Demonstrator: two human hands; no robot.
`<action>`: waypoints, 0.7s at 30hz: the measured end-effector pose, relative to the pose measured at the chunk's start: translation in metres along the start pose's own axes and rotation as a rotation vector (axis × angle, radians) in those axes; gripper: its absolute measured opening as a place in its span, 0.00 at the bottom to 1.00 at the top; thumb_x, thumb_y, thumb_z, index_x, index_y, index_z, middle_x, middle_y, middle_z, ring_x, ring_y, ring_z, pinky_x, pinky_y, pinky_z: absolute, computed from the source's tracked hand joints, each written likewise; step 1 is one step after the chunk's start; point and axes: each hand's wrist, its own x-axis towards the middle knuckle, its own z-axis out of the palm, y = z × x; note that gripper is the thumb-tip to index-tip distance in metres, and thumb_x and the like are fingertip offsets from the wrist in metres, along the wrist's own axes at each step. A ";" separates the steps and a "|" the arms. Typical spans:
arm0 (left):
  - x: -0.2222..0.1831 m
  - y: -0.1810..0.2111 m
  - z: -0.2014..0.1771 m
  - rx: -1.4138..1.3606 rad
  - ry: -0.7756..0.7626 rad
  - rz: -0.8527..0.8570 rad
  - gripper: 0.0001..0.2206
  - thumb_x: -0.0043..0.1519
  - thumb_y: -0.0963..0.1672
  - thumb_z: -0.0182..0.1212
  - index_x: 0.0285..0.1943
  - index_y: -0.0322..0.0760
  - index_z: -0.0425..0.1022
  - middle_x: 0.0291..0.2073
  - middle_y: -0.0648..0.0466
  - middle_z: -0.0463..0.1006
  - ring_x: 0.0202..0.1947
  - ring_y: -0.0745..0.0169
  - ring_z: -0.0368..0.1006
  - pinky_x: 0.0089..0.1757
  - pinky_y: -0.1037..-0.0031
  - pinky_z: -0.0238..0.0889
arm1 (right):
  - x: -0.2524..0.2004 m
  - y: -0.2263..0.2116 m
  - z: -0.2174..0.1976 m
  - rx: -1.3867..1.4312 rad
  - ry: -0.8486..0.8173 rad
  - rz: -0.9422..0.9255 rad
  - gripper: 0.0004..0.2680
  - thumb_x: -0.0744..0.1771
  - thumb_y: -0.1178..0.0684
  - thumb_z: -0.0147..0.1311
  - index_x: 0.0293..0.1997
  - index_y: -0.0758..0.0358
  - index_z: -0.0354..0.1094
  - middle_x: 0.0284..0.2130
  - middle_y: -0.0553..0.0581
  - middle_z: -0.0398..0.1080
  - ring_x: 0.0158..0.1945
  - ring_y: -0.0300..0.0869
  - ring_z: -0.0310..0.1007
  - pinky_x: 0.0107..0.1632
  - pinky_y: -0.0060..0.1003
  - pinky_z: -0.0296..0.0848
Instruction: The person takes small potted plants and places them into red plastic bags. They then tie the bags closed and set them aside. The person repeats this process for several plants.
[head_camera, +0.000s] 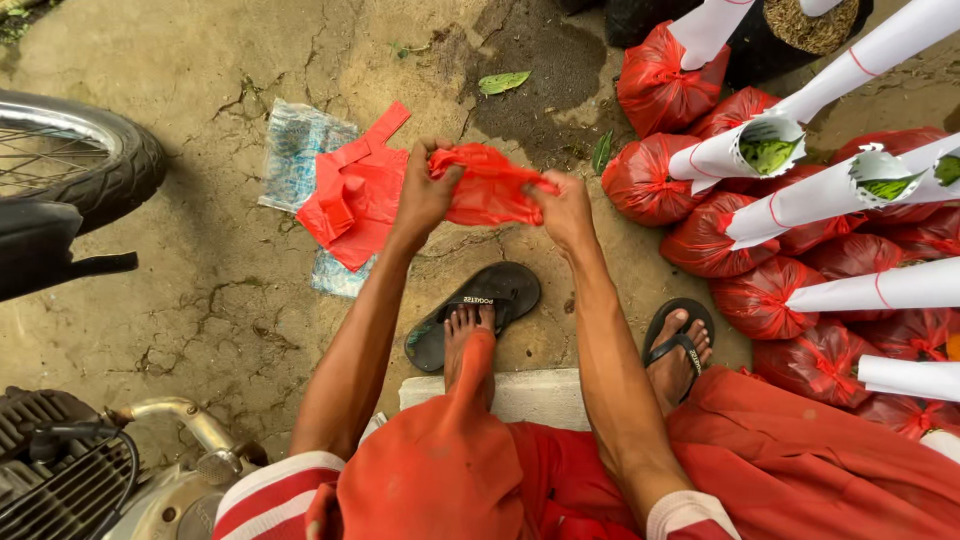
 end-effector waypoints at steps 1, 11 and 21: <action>0.001 0.006 0.004 0.103 0.032 -0.006 0.13 0.69 0.38 0.58 0.61 0.34 0.66 0.49 0.49 0.77 0.47 0.62 0.76 0.45 0.70 0.71 | 0.002 0.002 -0.005 0.275 -0.049 -0.024 0.11 0.71 0.59 0.53 0.57 0.75 0.71 0.48 0.77 0.71 0.42 0.55 0.69 0.45 0.51 0.67; 0.010 0.047 -0.001 -0.578 -0.118 -0.360 0.18 0.59 0.34 0.57 0.57 0.33 0.61 0.46 0.48 0.71 0.42 0.59 0.73 0.44 0.64 0.70 | 0.011 -0.008 -0.046 1.143 -0.318 0.039 0.09 0.65 0.61 0.52 0.49 0.71 0.70 0.48 0.66 0.76 0.54 0.52 0.76 0.61 0.49 0.76; -0.006 -0.007 0.037 0.532 0.117 -0.008 0.19 0.55 0.33 0.56 0.55 0.33 0.60 0.54 0.40 0.66 0.22 0.48 0.70 0.20 0.61 0.66 | 0.086 0.091 -0.044 -0.891 0.402 -0.357 0.08 0.64 0.57 0.64 0.32 0.65 0.64 0.26 0.57 0.65 0.30 0.48 0.70 0.38 0.43 0.68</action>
